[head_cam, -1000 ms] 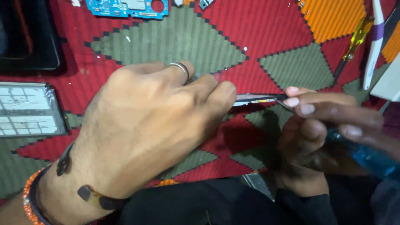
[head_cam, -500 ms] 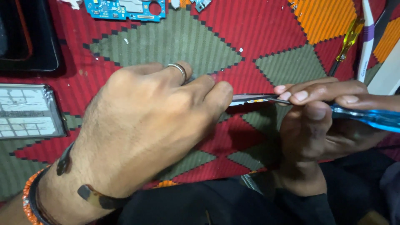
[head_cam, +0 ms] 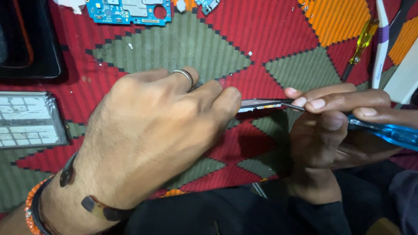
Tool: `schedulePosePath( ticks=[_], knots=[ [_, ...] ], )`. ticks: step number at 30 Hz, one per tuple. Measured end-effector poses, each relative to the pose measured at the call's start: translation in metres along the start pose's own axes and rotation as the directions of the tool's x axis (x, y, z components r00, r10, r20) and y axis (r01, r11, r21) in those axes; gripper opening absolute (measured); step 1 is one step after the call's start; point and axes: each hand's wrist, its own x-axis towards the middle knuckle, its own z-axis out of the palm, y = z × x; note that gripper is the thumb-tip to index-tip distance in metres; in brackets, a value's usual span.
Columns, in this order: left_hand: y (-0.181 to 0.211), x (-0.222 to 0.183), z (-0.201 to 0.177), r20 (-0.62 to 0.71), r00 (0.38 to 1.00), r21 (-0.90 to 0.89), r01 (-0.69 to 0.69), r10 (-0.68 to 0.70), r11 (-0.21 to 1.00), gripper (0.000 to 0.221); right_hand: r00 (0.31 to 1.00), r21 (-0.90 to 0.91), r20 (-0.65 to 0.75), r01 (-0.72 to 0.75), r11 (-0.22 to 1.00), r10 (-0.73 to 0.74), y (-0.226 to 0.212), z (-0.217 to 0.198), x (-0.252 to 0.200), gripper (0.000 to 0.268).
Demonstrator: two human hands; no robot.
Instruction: Cleaning a smartphone chassis with a brush and using a screwdriver to work on internal components during a repair process.
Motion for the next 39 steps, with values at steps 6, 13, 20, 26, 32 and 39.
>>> schedulePosePath(
  ticks=[6, 13, 20, 26, 32, 39],
  knots=[
    [0.000, -0.001, 0.001, 0.001, 1.000, 0.004, 0.002, -0.002, 1.000, 0.025, 0.998, 0.093, 0.028, -0.062, 0.994, 0.060, 0.006, -0.009, 0.001, 0.023],
    [0.000, 0.001, -0.001, 0.013, 1.000, 0.042, -0.008, 0.007, 0.999, 0.031, 0.997, -0.025, 0.019, -0.074, 0.997, 0.075, 0.005, -0.008, 0.002, 0.023],
    [0.002, 0.002, -0.001, 0.017, 1.000, 0.040, 0.003, -0.003, 0.999, 0.039, 0.974, 0.109, 0.031, -0.229, 0.967, 0.226, 0.008, -0.011, 0.003, 0.024],
    [0.001, 0.003, -0.002, 0.021, 1.000, 0.028, 0.005, -0.005, 1.000, 0.037, 0.928, 0.148, -0.037, -0.361, 0.921, 0.370, 0.009, -0.009, -0.002, 0.030],
    [0.000, 0.004, -0.003, 0.036, 0.999, 0.015, -0.006, 0.006, 1.000, 0.037, 0.944, 0.149, -0.021, -0.323, 0.935, 0.330, 0.012, -0.008, -0.003, 0.021],
    [0.001, 0.002, -0.001, 0.022, 1.000, 0.027, 0.005, -0.006, 1.000, 0.035, 0.952, 0.120, -0.031, -0.298, 0.947, 0.304, 0.003, -0.005, -0.002, 0.021]
  ],
)
